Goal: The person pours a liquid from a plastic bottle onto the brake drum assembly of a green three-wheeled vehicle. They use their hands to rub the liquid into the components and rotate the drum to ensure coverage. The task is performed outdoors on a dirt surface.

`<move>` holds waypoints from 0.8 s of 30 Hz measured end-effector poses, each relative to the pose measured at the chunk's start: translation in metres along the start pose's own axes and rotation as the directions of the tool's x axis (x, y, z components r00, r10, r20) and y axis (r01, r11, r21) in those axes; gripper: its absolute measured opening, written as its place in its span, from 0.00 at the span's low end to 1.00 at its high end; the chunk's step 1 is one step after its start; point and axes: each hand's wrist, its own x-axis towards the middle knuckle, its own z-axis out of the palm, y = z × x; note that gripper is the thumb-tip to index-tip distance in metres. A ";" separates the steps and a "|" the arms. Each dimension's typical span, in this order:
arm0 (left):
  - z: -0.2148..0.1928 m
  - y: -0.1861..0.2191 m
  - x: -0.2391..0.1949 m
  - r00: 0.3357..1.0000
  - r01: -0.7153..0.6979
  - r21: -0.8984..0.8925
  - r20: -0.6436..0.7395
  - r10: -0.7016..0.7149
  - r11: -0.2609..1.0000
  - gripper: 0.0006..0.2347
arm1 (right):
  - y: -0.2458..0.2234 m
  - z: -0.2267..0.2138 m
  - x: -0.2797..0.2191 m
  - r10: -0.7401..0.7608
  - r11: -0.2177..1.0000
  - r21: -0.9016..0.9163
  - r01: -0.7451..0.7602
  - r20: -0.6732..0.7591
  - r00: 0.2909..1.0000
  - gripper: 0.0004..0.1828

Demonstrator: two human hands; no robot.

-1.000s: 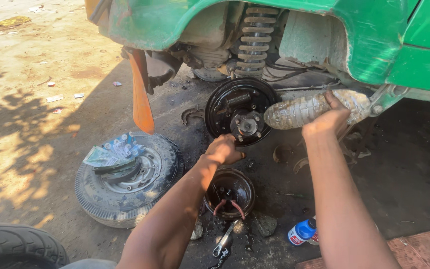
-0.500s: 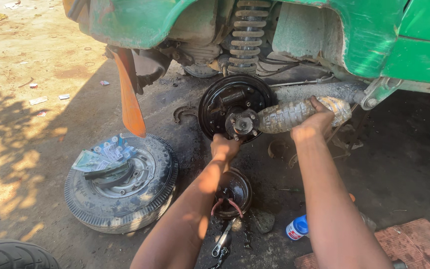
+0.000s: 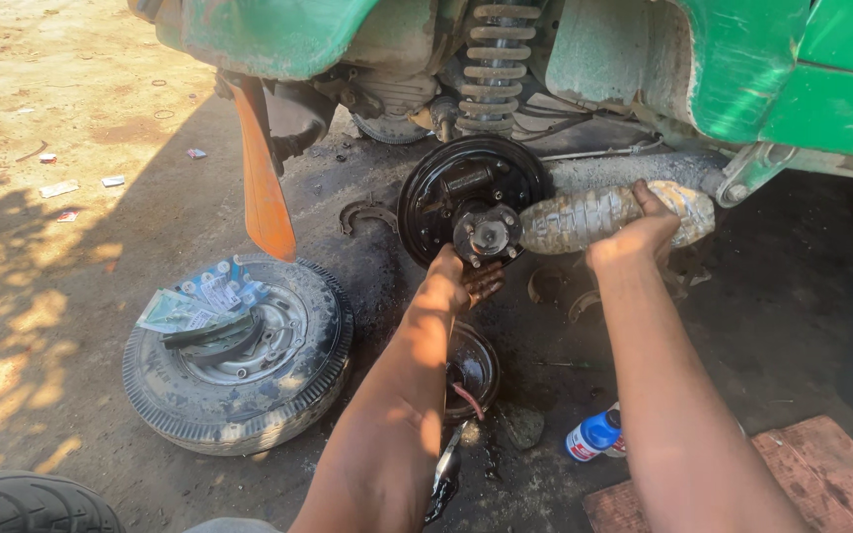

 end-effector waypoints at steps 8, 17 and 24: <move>0.012 0.029 -0.017 0.995 0.103 0.033 0.001 -0.103 0.994 0.21 | -0.008 0.030 -0.009 -0.166 0.984 0.079 0.159 0.097 0.981 0.23; 0.007 0.026 -0.037 0.990 0.142 0.081 0.001 -0.142 0.987 0.22 | 0.004 0.060 -0.044 -0.405 0.895 -0.035 0.446 0.362 0.840 0.17; 0.009 0.087 -0.088 0.993 0.110 0.048 0.024 -0.112 0.993 0.24 | 0.018 0.079 -0.072 -0.431 0.862 0.007 0.507 0.538 0.725 0.19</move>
